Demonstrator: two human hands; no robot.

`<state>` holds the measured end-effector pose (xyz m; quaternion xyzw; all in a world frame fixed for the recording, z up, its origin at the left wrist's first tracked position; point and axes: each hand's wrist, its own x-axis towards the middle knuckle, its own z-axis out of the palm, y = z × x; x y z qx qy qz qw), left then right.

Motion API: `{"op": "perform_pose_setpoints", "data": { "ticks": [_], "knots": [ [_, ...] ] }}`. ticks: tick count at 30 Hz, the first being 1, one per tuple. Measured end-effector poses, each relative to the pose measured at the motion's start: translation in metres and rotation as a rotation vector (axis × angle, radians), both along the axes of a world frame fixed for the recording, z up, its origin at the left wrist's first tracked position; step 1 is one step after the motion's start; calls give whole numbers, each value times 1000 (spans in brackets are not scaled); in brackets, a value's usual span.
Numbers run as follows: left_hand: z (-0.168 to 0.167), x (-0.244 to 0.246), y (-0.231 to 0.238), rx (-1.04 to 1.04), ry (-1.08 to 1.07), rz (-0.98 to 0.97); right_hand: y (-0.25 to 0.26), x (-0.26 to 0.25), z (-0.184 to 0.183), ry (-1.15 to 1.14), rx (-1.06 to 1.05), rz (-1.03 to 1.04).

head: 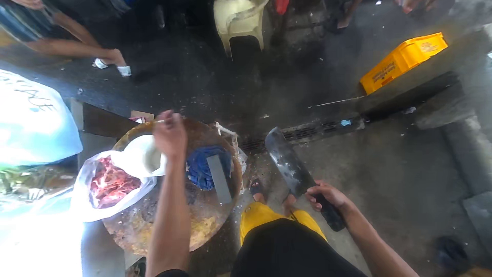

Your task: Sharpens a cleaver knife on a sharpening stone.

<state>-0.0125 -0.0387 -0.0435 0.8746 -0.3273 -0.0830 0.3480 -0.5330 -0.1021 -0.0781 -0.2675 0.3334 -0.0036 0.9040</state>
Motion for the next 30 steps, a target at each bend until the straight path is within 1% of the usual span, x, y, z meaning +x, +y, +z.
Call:
{"op": "perform_pose_setpoints", "data": {
  "ticks": [2,3,5,8,9,10,12,13,15,16,18,20,22,23,25,27,30],
  "knots": [
    [15,47,37,153,-34,198,4,7,0,-9,-4,-6],
    [16,65,52,281,-15,227,6,10,1,-11,-6,-8],
    [2,94,75,539,83,143,9,16,5,-2,-15,-18],
    [-29,118,87,892,192,-91,13,23,11,-5,-25,-10],
    [-41,122,88,964,196,-129,14,24,13,-9,-27,-2],
    [-52,123,90,988,201,-137,16,27,15,-4,-32,2],
    [-67,122,89,940,282,-41,19,32,19,13,-31,-6],
    [-70,121,89,862,383,57,21,35,20,24,-19,-19],
    [-70,122,85,610,615,260,25,39,18,6,47,-54],
    [-60,120,80,458,704,343,25,42,14,-21,87,-59],
    [-22,108,67,158,817,393,26,51,4,-55,141,-54],
    [15,82,52,-20,832,340,28,61,-1,-55,183,-59],
    [41,46,34,-83,825,227,28,73,-6,-76,241,-53],
    [46,29,24,-86,832,152,26,80,-9,-85,267,-43],
    [44,-8,2,-44,879,-6,23,93,-11,-67,294,-38],
    [32,-46,-17,37,933,-188,20,105,-8,-25,316,-59],
    [10,-112,-32,141,1018,-394,13,119,-6,2,319,-70]
  ]
}}
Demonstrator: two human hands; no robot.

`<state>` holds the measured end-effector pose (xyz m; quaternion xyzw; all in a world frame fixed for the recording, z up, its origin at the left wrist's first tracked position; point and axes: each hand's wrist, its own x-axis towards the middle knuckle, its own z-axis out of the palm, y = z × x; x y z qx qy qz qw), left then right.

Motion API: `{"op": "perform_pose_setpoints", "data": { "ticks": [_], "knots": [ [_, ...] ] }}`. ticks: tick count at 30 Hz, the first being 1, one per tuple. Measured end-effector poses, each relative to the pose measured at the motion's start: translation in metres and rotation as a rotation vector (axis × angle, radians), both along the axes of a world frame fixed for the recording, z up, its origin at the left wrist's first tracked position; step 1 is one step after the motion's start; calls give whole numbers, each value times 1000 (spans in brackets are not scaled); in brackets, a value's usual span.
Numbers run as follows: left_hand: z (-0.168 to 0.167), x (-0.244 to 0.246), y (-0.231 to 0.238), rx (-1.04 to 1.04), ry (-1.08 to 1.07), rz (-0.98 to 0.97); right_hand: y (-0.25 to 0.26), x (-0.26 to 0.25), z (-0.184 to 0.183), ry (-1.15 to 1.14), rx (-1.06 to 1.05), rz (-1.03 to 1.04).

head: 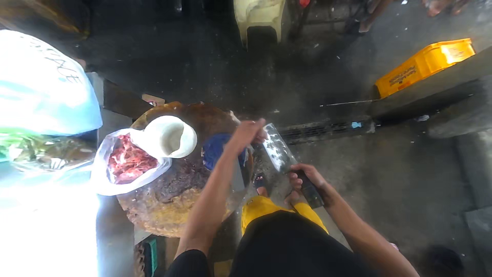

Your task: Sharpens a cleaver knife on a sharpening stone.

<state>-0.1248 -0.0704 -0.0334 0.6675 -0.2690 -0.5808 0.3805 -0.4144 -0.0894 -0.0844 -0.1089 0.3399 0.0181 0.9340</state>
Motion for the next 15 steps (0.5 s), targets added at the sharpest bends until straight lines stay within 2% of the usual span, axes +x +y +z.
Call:
{"op": "perform_pose_setpoints", "data": {
  "ticks": [2,5,9,10,12,13,15],
  "knots": [
    [-22,-41,3,-49,-2,-129,-4,3,-1,15,13,-20],
    [-47,-84,19,-201,-229,-317,-9,0,-3,-2,17,-48],
    [-79,-95,32,-447,-514,-463,-14,-23,-2,6,-115,6],
    [-85,-94,32,-456,-572,-438,-15,-29,3,43,-199,2],
    [-85,-98,34,-389,-496,-221,-15,-40,16,103,-365,-46],
    [-76,-102,33,-332,-366,-62,-16,-43,24,115,-425,-78],
    [-50,-111,25,-223,45,199,-19,-48,40,96,-523,-140]
  ]
}}
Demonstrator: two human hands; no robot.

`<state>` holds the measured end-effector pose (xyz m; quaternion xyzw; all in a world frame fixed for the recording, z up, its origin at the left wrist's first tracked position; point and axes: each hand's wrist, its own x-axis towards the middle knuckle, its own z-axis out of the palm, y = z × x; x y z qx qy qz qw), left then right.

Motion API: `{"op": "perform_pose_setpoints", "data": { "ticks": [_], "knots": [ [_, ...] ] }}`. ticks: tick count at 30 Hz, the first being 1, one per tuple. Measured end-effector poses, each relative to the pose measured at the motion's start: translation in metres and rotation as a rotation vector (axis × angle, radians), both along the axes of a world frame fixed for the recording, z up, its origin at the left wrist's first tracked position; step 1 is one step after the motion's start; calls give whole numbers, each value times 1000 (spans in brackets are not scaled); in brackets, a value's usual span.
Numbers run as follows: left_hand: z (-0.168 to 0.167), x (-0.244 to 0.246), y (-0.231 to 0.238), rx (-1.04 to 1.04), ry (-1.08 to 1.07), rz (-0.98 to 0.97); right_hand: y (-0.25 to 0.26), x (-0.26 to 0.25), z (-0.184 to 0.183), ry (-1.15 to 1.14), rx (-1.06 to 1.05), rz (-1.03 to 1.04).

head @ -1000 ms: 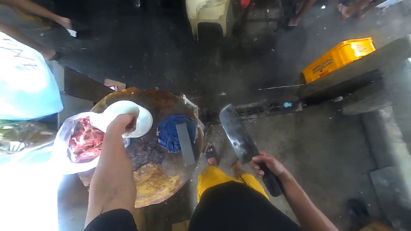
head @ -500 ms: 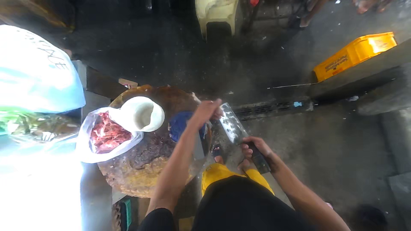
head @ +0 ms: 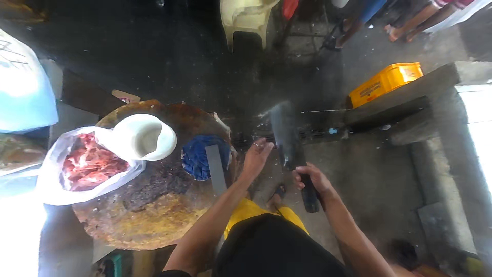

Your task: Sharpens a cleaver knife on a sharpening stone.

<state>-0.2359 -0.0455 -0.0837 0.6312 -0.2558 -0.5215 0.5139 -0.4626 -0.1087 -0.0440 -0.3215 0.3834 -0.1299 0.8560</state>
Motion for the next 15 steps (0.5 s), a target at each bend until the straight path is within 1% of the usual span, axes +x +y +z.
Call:
{"op": "perform_pose_setpoints", "data": {
  "ticks": [1,2,3,4,7,10,12,15],
  "knots": [
    [12,-4,-5,16,220,18,-1,-1,8,-21,-45,-24],
    [24,-8,-10,23,389,-14,-3,-2,16,-40,-86,-43],
    [36,-13,-14,18,490,-48,-6,-1,24,-56,-123,-58],
    [47,-19,-17,-3,525,-64,-8,-1,31,-71,-148,-74],
    [70,-34,-25,-47,457,-39,-15,-1,43,-139,-208,-89],
    [82,-41,-26,-94,397,-56,-21,-4,46,-260,-228,-67],
    [88,-42,-24,-125,393,-73,-23,-6,49,-330,-225,-48],
    [95,-41,-19,-152,424,-95,-22,-9,55,-348,-247,-41]
  ]
}}
